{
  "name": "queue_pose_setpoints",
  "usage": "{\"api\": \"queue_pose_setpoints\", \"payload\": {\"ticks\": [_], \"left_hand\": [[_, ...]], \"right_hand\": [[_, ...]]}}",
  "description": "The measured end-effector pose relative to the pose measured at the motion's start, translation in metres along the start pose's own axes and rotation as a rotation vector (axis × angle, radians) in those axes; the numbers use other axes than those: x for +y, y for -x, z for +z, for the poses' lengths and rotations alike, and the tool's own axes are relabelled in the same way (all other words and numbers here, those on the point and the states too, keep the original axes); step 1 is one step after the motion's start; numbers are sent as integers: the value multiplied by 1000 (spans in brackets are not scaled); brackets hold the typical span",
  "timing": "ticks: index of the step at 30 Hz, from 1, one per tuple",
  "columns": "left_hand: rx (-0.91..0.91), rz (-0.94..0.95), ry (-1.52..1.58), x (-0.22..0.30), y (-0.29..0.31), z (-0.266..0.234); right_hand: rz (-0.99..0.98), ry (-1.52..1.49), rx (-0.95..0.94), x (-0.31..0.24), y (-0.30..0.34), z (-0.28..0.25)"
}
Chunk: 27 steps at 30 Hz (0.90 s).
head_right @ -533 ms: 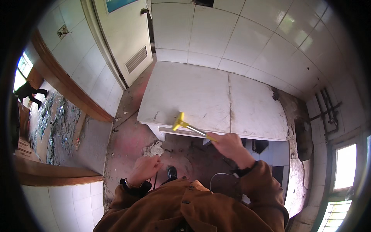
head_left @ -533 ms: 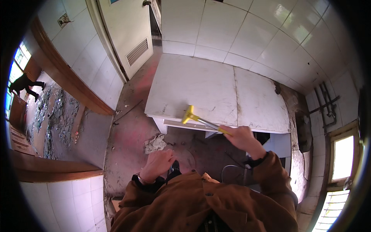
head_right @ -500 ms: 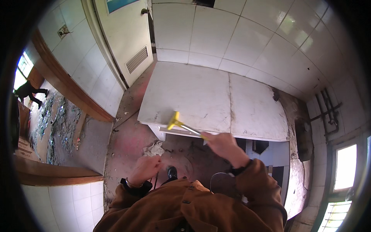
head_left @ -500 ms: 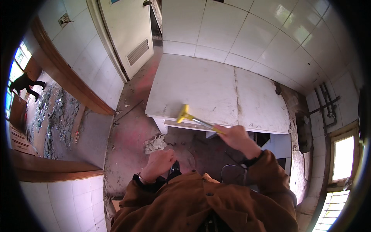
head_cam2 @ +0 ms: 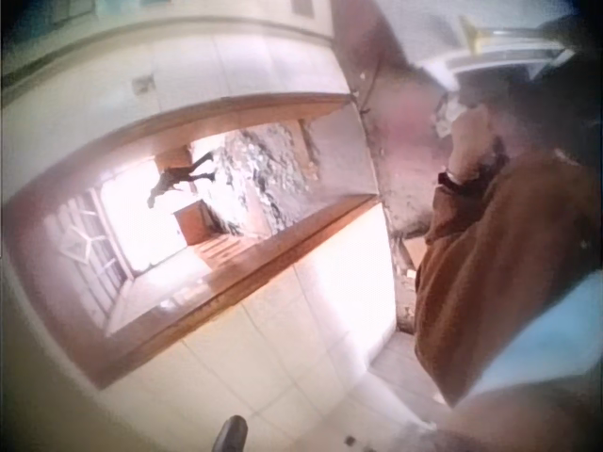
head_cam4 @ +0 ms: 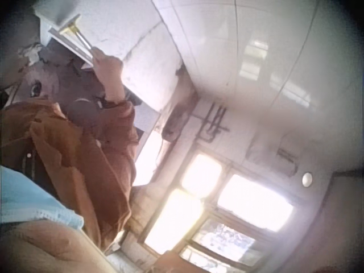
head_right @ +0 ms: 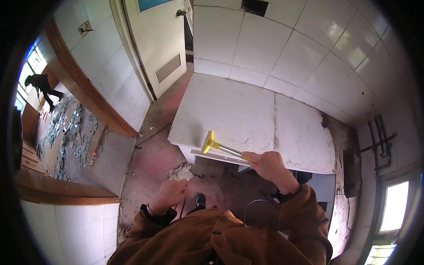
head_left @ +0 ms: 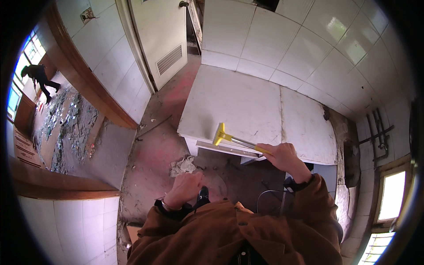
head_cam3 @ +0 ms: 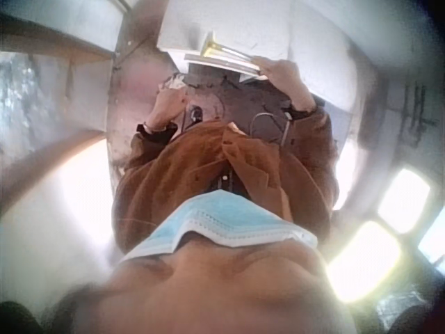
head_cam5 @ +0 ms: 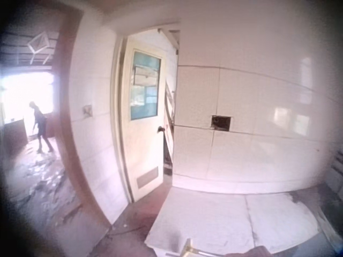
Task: The person uses a yellow scraper to remove material from a white tiled surface in a small room. They repeatedly scrape along the seams and edges of the tiles, working methodically across the area.
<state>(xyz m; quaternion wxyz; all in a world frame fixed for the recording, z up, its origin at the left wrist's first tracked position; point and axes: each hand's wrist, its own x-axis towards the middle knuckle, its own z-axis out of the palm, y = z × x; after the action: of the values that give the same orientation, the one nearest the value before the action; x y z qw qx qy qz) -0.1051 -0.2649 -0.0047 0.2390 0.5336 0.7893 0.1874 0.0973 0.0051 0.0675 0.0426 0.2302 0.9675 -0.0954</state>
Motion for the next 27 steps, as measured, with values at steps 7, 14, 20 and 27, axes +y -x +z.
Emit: {"api": "queue_pose_setpoints", "payload": {"ticks": [7, 14, 20, 27], "left_hand": [[28, 60, 24, -7, -16, 10], [-13, 22, -8, -2, -20, -4], [1, 57, 14, -15, -35, -7], [-66, 183, -66, -7, -58, -5]], "right_hand": [[-43, -44, -60, -70, -82, 60], [-20, -123, -63, -76, -75, 43], [364, -167, 198, 34, 67, 19], [784, -165, 200, 101, 197, 11]]}}
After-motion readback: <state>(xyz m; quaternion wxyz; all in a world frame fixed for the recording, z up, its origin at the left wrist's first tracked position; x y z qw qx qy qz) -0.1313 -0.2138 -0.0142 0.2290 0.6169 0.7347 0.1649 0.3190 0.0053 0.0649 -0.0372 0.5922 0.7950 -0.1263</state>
